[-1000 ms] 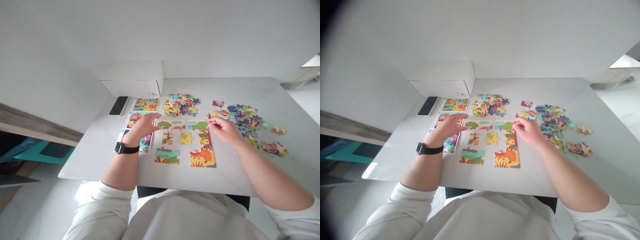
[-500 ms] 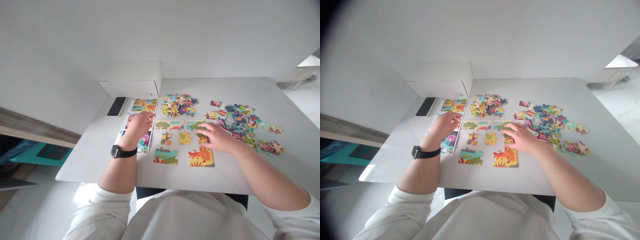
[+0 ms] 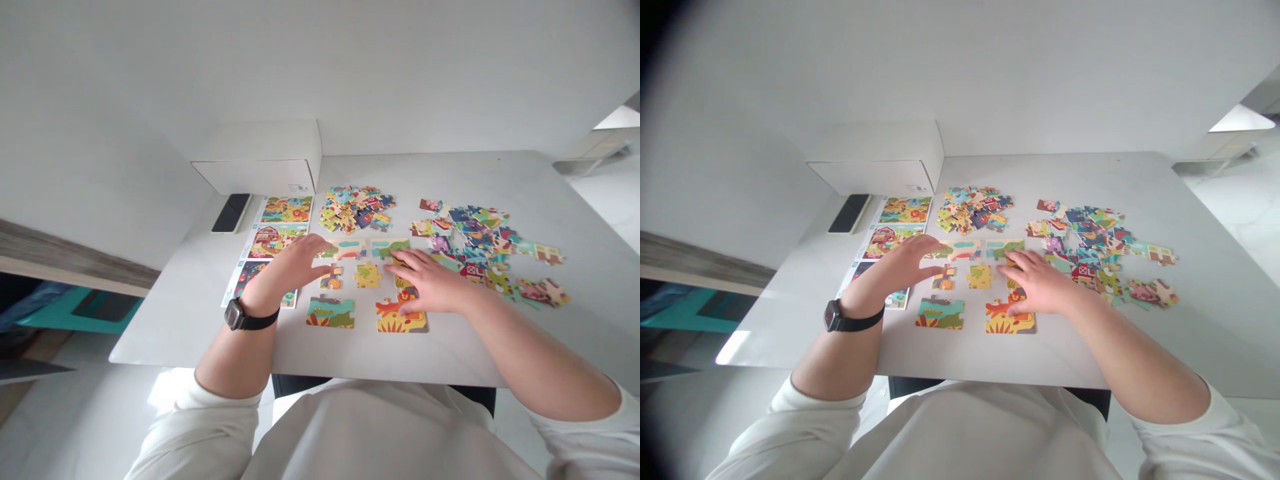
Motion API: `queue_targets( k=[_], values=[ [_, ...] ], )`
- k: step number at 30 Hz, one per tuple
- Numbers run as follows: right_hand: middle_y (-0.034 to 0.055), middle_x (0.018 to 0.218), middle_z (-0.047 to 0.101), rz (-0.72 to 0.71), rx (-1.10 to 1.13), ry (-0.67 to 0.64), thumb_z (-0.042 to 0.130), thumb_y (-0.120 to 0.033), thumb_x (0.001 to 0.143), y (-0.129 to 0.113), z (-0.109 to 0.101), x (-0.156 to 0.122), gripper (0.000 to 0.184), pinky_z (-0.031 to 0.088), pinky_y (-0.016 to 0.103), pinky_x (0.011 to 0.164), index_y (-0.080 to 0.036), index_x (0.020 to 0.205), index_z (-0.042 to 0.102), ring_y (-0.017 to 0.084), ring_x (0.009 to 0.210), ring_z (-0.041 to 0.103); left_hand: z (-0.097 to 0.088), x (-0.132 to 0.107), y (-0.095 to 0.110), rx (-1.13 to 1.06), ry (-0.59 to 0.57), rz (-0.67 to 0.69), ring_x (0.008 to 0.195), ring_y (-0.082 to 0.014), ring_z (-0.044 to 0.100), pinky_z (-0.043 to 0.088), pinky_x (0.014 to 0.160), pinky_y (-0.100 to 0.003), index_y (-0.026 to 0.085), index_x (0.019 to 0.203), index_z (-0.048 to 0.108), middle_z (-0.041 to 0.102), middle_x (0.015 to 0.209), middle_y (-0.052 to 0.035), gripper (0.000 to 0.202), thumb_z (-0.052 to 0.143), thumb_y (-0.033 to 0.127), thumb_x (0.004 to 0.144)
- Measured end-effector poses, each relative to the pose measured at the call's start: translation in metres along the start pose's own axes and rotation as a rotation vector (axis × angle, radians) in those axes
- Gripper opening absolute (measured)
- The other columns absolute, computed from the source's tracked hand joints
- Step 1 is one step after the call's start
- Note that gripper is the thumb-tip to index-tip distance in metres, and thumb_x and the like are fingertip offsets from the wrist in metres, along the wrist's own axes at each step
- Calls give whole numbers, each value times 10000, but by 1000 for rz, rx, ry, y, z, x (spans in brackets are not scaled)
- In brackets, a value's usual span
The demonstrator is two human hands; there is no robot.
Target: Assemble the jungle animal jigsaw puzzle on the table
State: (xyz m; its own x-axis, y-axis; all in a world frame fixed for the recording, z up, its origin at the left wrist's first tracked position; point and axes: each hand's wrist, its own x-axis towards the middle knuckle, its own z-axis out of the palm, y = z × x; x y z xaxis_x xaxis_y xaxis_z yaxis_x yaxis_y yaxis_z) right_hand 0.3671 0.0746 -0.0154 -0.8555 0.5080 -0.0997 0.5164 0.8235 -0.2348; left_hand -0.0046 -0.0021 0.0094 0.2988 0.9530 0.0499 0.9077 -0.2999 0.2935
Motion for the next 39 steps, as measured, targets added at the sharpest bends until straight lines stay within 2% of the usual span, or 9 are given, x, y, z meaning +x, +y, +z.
queue_targets(
  k=[3,8,12,15,22,32,39],
  values=[
    [230,1778,381,6,-17,-31,889,-666,798,-2,-2,0,1017,346,678,1303,-201,1645,571,505,1621,357,8,0,17,-13,-91,75,1498,-355,533,445,1249,-488,248,1540,614,594,1591,-134,635,758,509,980],
    [214,1808,331,8,-45,-24,845,-712,823,-5,-1,1,1077,329,700,1298,-244,1715,466,499,1632,348,22,2,32,-33,-121,134,1560,-340,471,402,1289,-489,274,1689,449,522,1693,-121,828,786,501,967],
    [181,1860,199,9,-47,-41,804,-780,820,-10,2,3,1173,275,721,1312,-256,1768,355,527,1663,258,29,4,32,-15,-132,165,1607,-345,427,324,1345,-500,227,1665,503,494,1735,-119,800,774,519,971],
    [132,1858,229,8,-39,-94,772,-836,804,-12,1,5,1185,244,760,1306,-297,1770,349,549,1675,193,30,6,32,-5,-154,174,1607,-335,436,300,1360,-485,209,1646,533,486,1744,-111,778,762,532,976],
    [128,1846,264,61,-44,-136,794,-835,779,-18,-4,7,1168,209,767,1319,-287,1741,423,551,1673,199,27,6,35,15,-178,168,1611,-322,433,293,1360,-470,247,1658,521,462,1764,-71,762,729,546,989],
    [126,1844,276,38,-35,-101,777,-854,779,-14,0,5,1158,237,774,1303,-314,1740,421,554,1667,215,26,4,44,29,-182,162,1602,-363,424,326,1332,-520,262,1661,516,410,1794,-55,750,703,581,1008],
    [126,1846,271,36,-35,-98,774,-854,780,-13,1,5,1157,231,785,1297,-323,1743,413,562,1661,224,28,4,45,26,-152,155,1569,-376,453,364,1296,-534,285,1671,501,443,1776,-55,754,719,554,1002]
  ],
)
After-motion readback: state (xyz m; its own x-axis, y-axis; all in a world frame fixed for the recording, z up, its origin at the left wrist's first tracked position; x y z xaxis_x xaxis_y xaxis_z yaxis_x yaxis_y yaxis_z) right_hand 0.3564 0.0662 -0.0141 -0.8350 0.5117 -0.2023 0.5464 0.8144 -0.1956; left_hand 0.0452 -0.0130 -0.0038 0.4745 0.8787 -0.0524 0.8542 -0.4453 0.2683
